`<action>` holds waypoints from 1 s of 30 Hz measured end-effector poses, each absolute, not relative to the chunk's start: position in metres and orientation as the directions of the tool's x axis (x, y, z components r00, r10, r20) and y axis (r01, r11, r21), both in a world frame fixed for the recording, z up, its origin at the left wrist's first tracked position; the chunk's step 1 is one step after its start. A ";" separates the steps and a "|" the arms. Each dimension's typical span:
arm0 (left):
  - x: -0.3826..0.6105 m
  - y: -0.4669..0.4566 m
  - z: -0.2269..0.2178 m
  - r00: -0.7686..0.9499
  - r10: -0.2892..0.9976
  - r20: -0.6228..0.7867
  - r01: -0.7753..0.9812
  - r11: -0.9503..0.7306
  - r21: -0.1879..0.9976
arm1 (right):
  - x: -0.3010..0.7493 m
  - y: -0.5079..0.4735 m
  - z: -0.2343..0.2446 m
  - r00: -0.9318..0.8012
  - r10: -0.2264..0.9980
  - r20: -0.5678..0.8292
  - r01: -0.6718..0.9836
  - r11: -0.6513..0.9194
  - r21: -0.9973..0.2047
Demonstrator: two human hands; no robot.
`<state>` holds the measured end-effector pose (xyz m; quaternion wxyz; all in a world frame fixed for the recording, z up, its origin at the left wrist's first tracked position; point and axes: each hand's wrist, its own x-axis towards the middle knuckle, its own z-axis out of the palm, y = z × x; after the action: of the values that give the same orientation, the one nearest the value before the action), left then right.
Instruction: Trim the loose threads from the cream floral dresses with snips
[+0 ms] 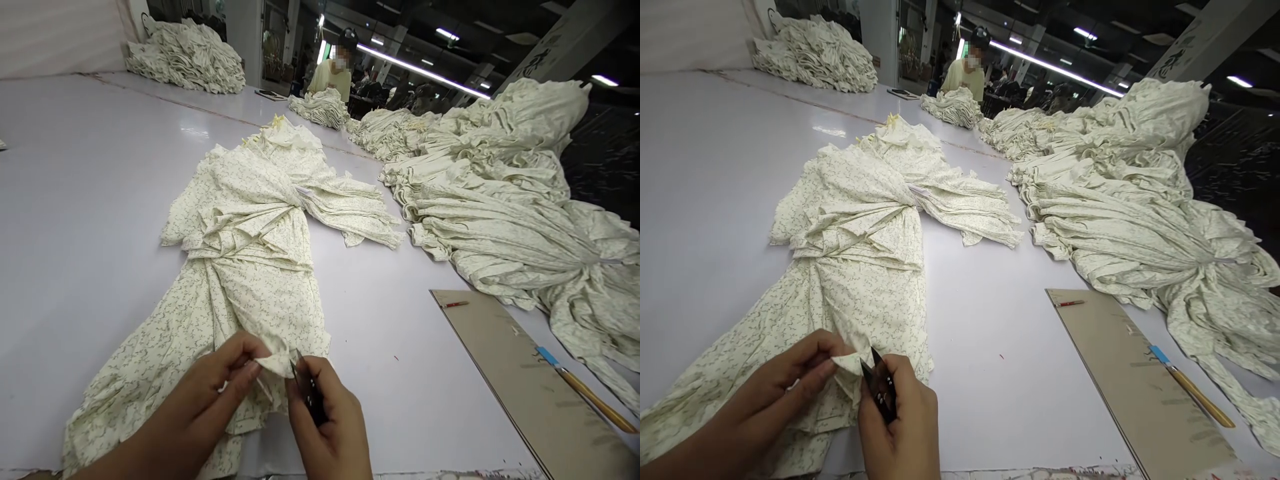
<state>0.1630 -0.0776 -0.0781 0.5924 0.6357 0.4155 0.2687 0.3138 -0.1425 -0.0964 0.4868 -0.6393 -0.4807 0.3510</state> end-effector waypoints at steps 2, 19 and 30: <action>0.160 -0.075 -0.076 0.494 0.830 -0.260 0.203 0.180 0.962 | 0.317 -0.141 -0.092 0.314 0.949 -0.012 0.252 -0.095 -0.963; 0.152 -0.060 -0.081 0.669 0.651 -0.360 0.195 0.313 0.929 | 0.324 -0.159 -0.101 0.039 0.962 0.270 0.784 0.138 -0.605; 0.152 -0.064 -0.076 0.604 0.741 -0.293 0.322 0.109 0.940 | 0.315 -0.154 -0.100 -0.048 0.919 0.391 0.894 0.213 -0.393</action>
<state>0.1518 -0.0645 -0.0761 0.6204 0.6459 0.4115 0.1688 0.3147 -0.1539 -0.1003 0.2887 -0.6268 -0.7234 0.0215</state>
